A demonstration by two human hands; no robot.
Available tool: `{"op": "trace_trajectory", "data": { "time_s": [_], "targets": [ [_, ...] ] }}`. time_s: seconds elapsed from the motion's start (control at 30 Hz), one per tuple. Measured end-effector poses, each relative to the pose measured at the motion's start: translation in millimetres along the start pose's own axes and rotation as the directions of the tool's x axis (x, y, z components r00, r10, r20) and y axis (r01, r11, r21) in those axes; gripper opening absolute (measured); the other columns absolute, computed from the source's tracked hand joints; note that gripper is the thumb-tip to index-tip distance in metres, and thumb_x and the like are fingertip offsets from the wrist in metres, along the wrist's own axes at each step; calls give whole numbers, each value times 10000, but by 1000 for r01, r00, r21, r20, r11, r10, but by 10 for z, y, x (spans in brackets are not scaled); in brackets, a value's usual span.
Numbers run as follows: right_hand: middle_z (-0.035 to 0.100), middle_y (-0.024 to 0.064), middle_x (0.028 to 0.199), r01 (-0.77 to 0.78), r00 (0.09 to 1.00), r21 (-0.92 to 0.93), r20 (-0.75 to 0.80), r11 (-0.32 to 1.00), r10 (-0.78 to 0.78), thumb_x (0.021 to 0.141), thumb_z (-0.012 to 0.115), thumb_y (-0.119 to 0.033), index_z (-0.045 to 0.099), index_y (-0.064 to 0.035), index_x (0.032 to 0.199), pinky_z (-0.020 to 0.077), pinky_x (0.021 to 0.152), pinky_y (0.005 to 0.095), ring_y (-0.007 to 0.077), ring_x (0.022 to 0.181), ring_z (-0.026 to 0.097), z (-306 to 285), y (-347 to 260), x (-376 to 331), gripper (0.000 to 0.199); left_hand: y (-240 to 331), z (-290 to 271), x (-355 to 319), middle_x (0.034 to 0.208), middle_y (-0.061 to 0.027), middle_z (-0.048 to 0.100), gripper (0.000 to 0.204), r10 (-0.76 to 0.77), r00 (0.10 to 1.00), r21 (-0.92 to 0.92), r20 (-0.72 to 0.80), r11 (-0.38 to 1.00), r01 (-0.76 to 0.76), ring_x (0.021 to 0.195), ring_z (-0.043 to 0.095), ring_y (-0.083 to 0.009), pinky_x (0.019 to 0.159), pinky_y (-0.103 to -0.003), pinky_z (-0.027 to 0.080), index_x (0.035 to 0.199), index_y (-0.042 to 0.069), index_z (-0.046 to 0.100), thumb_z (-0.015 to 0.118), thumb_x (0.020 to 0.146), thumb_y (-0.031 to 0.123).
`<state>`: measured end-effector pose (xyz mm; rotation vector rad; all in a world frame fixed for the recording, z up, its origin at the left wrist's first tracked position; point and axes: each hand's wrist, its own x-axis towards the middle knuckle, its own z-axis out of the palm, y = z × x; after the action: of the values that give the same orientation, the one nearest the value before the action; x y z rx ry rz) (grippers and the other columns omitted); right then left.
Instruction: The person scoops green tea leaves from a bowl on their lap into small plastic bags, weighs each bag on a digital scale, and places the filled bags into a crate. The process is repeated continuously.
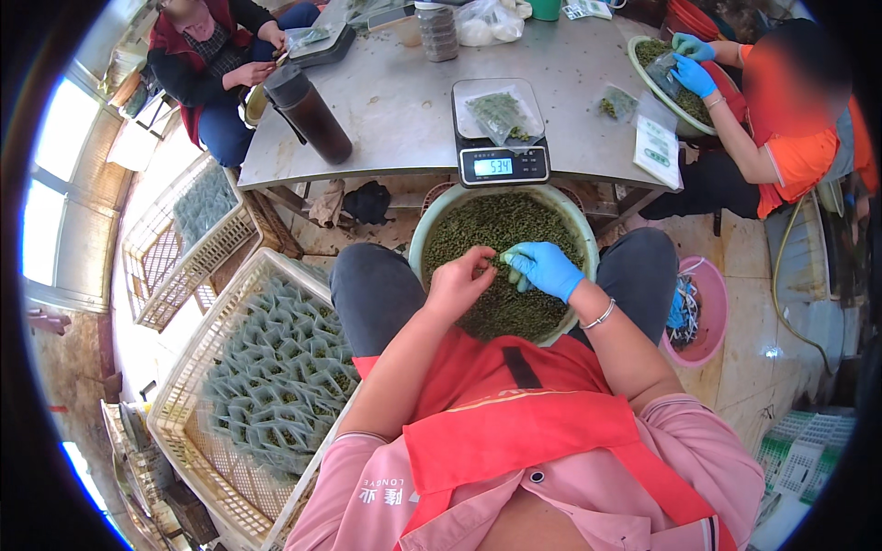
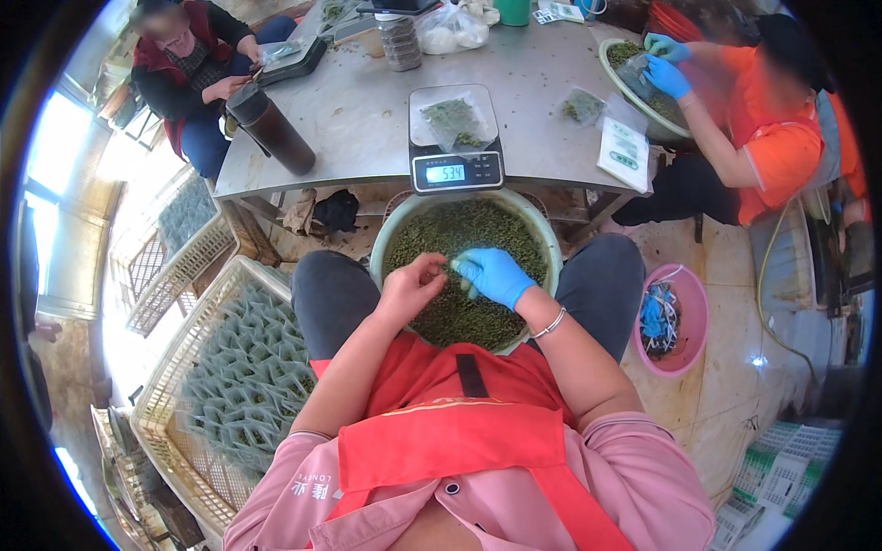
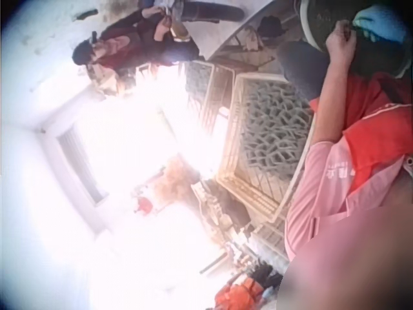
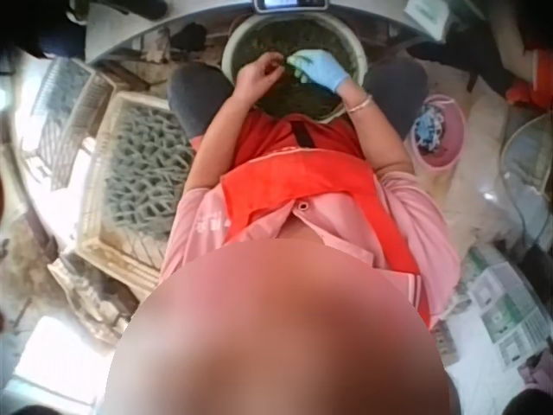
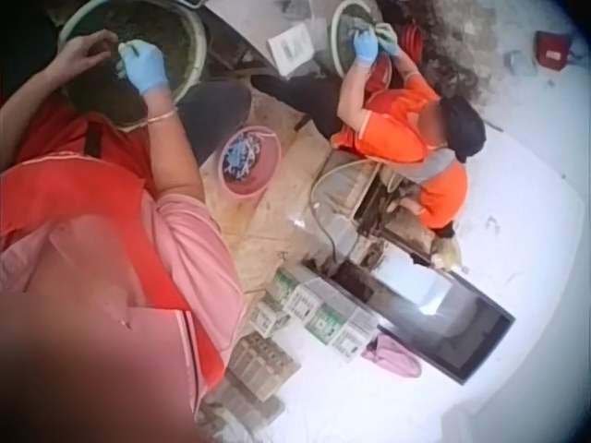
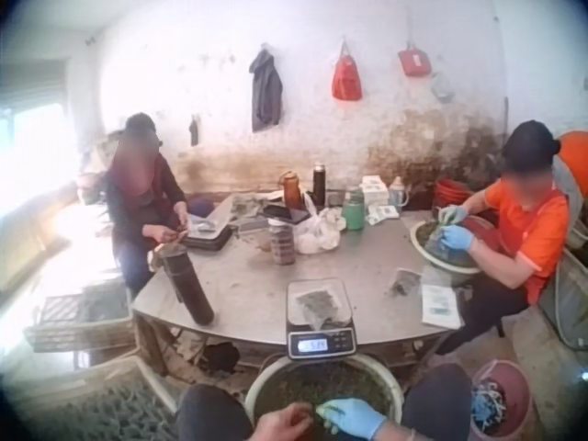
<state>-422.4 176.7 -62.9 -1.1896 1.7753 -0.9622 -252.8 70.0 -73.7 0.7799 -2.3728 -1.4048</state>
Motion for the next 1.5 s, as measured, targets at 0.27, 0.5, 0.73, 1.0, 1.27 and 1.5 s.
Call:
{"op": "trace_trajectory", "data": {
  "time_s": [0.27, 0.5, 0.73, 1.0, 1.27, 1.5],
  "targets": [
    [630, 134, 698, 78, 779, -538, -492, 839, -388, 871, 520, -204, 580, -167, 1141, 494, 578, 402, 351, 630, 604, -462, -361, 681, 279, 283, -71, 373, 613, -57, 614, 472, 285, 958, 636, 6, 738, -224, 502, 600, -248, 476, -390, 470, 1249, 137, 459, 582, 804, 241],
    [626, 180, 714, -260, 831, -604, -537, 753, -144, 875, 453, -299, 533, -176, 1160, 470, 573, 472, 371, 652, 606, -626, -376, 1112, 321, 515, -40, 1422, 558, -27, 584, 642, 500, 865, 870, -54, 448, -205, 455, 588, -224, 427, -352, 453, 1319, 131, 390, 604, 714, 142],
    [629, 186, 744, -185, 811, -577, -546, 795, -207, 859, 460, -314, 532, -104, 963, 478, 601, 481, 386, 680, 609, -660, -278, 1223, 245, 550, -109, 1677, 538, -30, 589, 599, 333, 942, 903, 48, 388, -183, 454, 594, -218, 424, -345, 448, 1327, 181, 388, 536, 751, 108],
    [635, 176, 758, -108, 838, -473, -517, 874, -176, 824, 518, -297, 594, -66, 801, 486, 640, 432, 358, 673, 612, -730, -320, 1188, 245, 520, -98, 1737, 541, -43, 587, 602, 338, 938, 898, 79, 384, -214, 474, 600, -228, 430, -356, 447, 1323, 178, 384, 538, 744, 118],
    [654, 137, 861, 62, 888, -212, -435, 975, -151, 806, 623, -261, 660, -64, 944, 500, 673, 331, 270, 744, 641, -624, -209, 562, 244, 552, -403, 1165, 517, -36, 558, 404, 559, 828, 790, 35, 492, -365, 459, 577, -248, 417, -366, 440, 1184, 183, 498, 555, 784, 164],
    [607, 97, 1082, 304, 612, -571, -497, 763, -615, 836, 554, -186, 597, -119, 1102, 521, 703, 351, 307, 827, 625, -539, -200, 866, 277, -1, -834, 856, 595, -42, 606, 291, 364, 871, 562, -330, 817, -129, 522, 597, -240, 482, -354, 456, 1097, 172, 551, 593, 815, 230]
  ]
}}
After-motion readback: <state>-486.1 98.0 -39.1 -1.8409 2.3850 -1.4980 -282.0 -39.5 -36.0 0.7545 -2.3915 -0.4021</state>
